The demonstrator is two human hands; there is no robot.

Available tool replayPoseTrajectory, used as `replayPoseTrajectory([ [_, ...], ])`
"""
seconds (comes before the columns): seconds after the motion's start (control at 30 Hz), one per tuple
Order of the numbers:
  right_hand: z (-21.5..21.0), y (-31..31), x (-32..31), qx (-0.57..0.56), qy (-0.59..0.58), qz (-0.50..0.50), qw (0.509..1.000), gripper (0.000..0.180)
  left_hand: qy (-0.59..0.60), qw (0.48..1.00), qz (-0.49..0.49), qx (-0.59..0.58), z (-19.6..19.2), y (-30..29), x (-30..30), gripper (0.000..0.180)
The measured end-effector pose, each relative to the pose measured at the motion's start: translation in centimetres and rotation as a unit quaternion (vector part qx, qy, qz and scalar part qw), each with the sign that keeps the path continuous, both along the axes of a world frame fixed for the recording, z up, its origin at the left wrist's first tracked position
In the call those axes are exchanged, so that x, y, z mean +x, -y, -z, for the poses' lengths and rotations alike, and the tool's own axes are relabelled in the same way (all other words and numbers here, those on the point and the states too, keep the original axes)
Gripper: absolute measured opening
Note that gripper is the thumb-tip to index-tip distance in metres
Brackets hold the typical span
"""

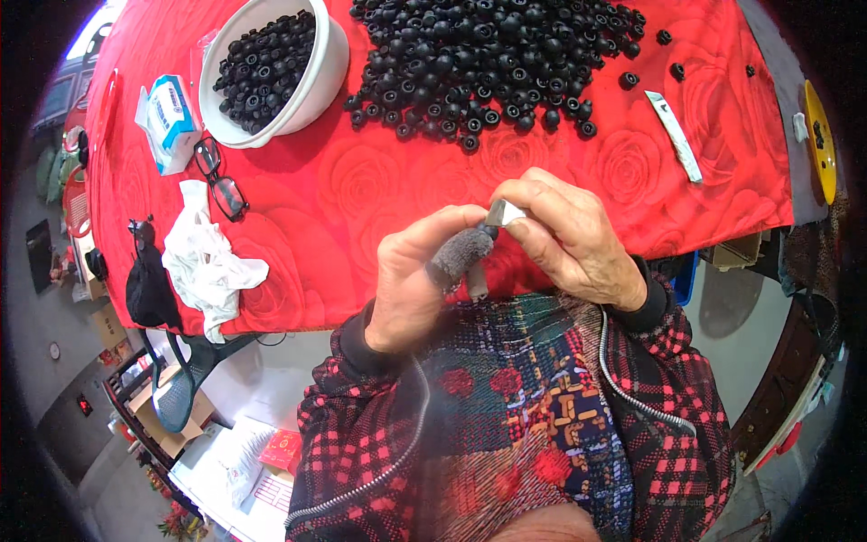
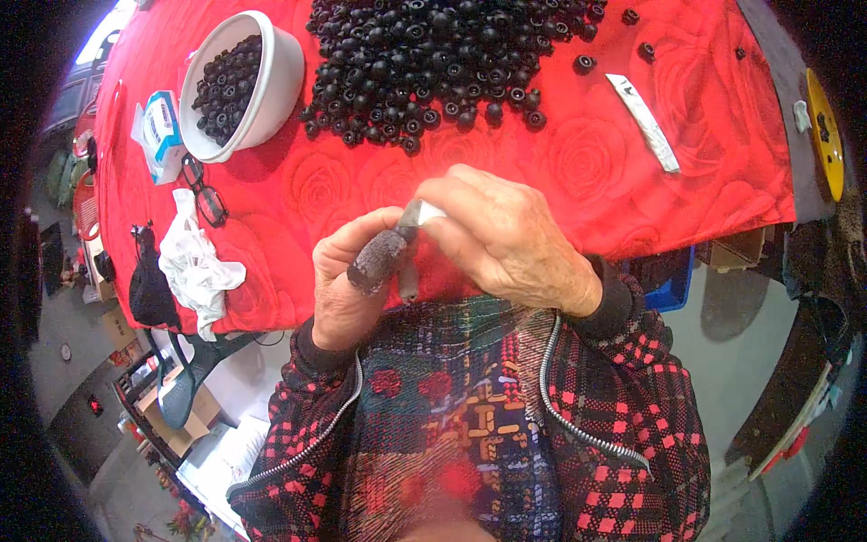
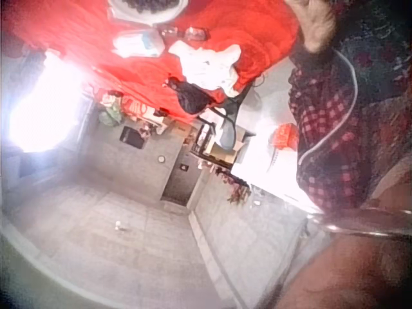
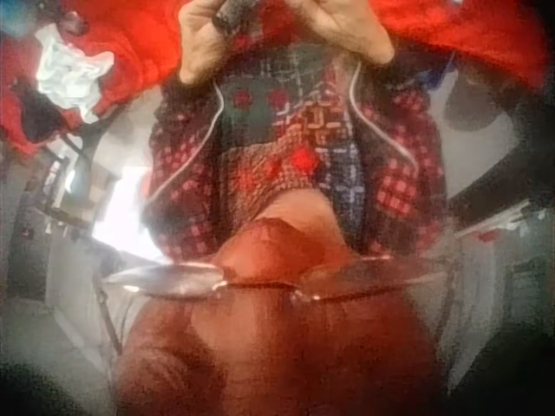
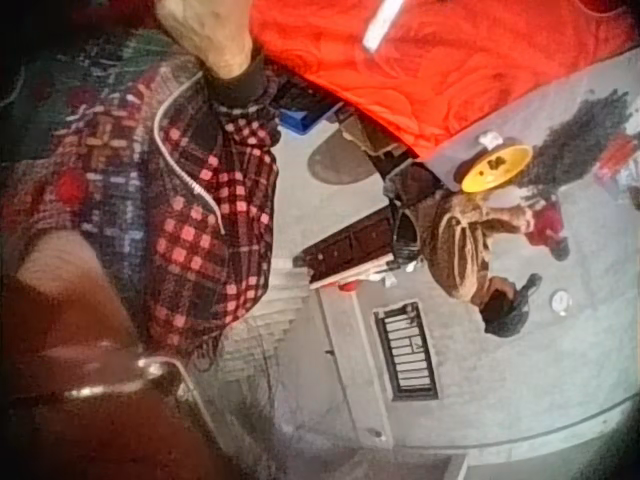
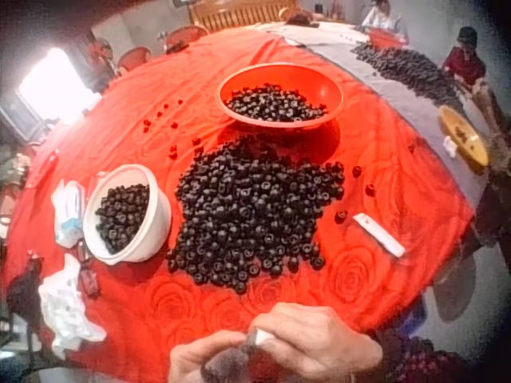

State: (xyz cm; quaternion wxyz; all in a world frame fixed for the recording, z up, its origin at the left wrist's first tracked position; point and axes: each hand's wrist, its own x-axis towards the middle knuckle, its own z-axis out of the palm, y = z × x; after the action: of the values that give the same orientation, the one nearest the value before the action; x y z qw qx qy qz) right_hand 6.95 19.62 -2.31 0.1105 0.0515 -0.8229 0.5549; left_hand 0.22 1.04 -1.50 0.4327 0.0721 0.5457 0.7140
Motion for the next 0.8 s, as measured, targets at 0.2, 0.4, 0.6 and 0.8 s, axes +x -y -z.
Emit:
replayPoseTrajectory([
  [0.2, 0.3, -0.2, 0.0, -0.006, 0.012, -0.011, 1.000, 0.020, 0.045, 0.999, -0.006, 0.015, -0.1, 0.0, -0.1, 0.024],
  [0.4, 0.6, -0.3, -0.1, -0.031, 0.007, -0.018, 0.999, 0.019, 0.063, 0.998, -0.012, 0.011, -0.1, -0.2, 0.0, 0.024],
  [0.6, 0.8, -0.6, -0.1, -0.031, 0.010, -0.024, 0.999, 0.018, 0.072, 0.997, -0.010, -0.012, -0.1, -0.4, -0.1, 0.023],
  [0.8, 1.0, -0.9, -0.2, -0.032, 0.012, -0.037, 0.999, 0.019, 0.086, 0.996, -0.014, -0.001, 0.1, -0.5, 0.0, 0.023],
])
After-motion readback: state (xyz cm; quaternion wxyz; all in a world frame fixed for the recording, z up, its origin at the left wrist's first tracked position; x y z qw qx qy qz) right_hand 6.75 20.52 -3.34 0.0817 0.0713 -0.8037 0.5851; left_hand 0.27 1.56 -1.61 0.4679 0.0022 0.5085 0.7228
